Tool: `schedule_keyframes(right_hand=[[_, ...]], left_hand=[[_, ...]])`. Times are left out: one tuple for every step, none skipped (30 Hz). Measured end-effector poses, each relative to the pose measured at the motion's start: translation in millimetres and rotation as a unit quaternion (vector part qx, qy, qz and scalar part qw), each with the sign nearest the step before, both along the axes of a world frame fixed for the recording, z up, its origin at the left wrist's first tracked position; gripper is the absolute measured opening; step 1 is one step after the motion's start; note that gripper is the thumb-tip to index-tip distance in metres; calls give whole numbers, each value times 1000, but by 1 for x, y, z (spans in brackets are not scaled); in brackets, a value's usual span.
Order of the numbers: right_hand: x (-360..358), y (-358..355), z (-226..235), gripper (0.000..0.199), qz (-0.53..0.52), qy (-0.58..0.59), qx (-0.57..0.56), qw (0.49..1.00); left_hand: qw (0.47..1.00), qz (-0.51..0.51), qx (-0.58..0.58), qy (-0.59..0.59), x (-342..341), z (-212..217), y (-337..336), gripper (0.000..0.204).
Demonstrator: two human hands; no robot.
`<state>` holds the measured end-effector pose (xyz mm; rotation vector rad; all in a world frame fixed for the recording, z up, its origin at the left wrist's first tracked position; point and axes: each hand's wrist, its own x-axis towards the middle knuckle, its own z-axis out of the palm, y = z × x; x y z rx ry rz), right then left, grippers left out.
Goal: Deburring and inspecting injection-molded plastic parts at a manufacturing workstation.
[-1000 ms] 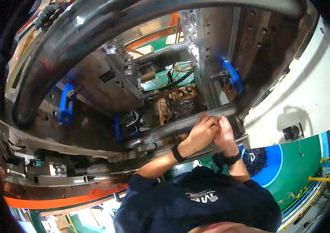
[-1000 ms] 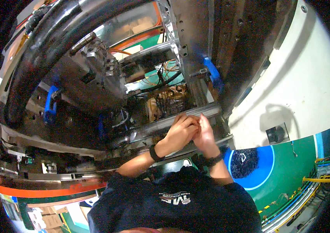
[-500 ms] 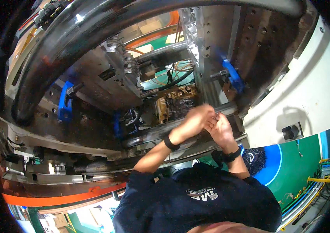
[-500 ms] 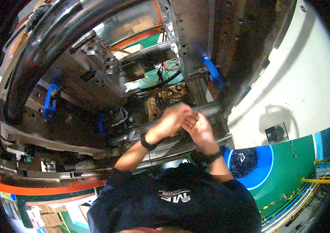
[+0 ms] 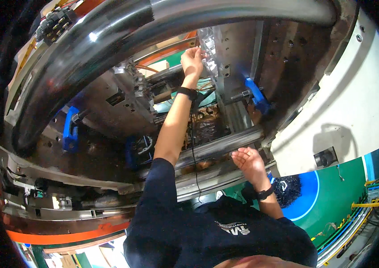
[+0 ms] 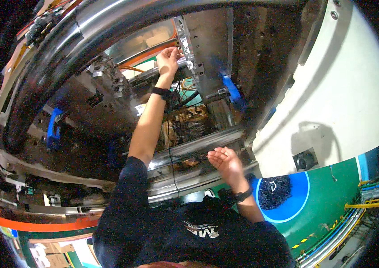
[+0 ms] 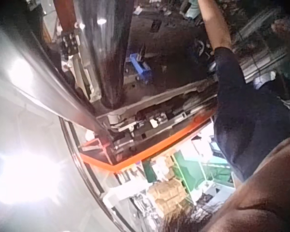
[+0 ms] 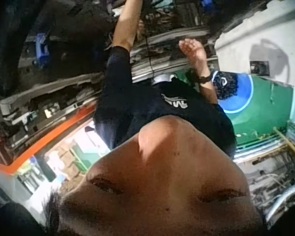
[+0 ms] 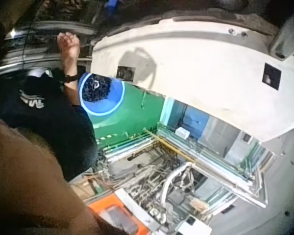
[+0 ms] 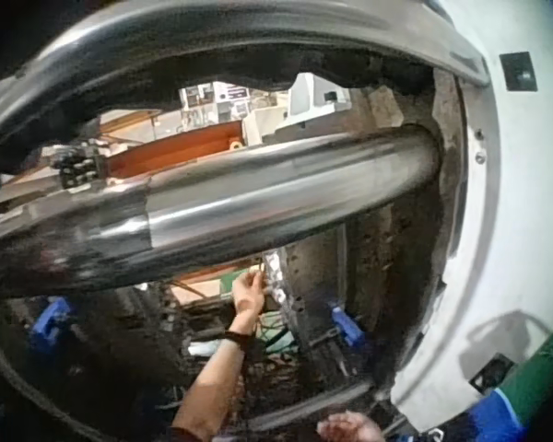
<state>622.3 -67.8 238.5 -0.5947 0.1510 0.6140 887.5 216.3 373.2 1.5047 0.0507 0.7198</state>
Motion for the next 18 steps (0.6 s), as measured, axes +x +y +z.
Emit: schedule_keyframes(right_hand=[[-2,-2,-12,34,1,-11,28,1000],[-3,-4,-11,33,3,-4,17,1000],[-5,-4,-11,33,5,3,7,1000],[-6,-3,-9,32,9,10,-3,1000],[-8,-3,-3,30,9,8,-12,1000],[-8,-3,-6,31,13,6,-6,1000],[-7,-3,-13,31,17,5,1,1000],[-8,-1,-14,31,25,2,8,1000],[-10,0,-14,31,30,-3,7,1000],[-12,2,-13,31,34,-9,5,999],[-13,2,-12,32,37,-14,2,999],[-14,2,-13,32,40,-11,0,999],[-14,2,-13,32,43,-7,-2,999],[-14,2,-14,32,46,-4,-4,999],[-14,1,-14,33,47,0,-17,999],[-14,0,-13,33,49,4,-30,998],[-12,1,-12,34,52,5,-40,998],[-13,1,-12,34,52,5,-33,998]], left_hand=[[999,34,35,7,8,0,3,16],[995,65,70,15,14,2,2,16],[989,98,105,23,18,2,1,17],[987,112,115,23,21,1,0,18],[984,125,125,23,20,6,-6,19],[981,137,135,23,19,9,-12,20],[982,136,129,18,22,9,-14,20],[982,139,125,13,25,8,-12,21],[983,142,120,8,28,7,-9,22],[981,147,128,4,29,5,-6,22],[979,151,134,0,30,4,-6,22],[978,156,141,-4,31,3,-6,22],[978,154,138,-8,33,2,-7,22],[979,153,134,-11,34,1,-8,22],[980,152,131,-14,35,-1,-8,22],[979,152,137,-11,35,-2,-9,22],[977,155,146,-11,39,-2,-6,22],[975,158,154,-11,41,-1,-4,22]])
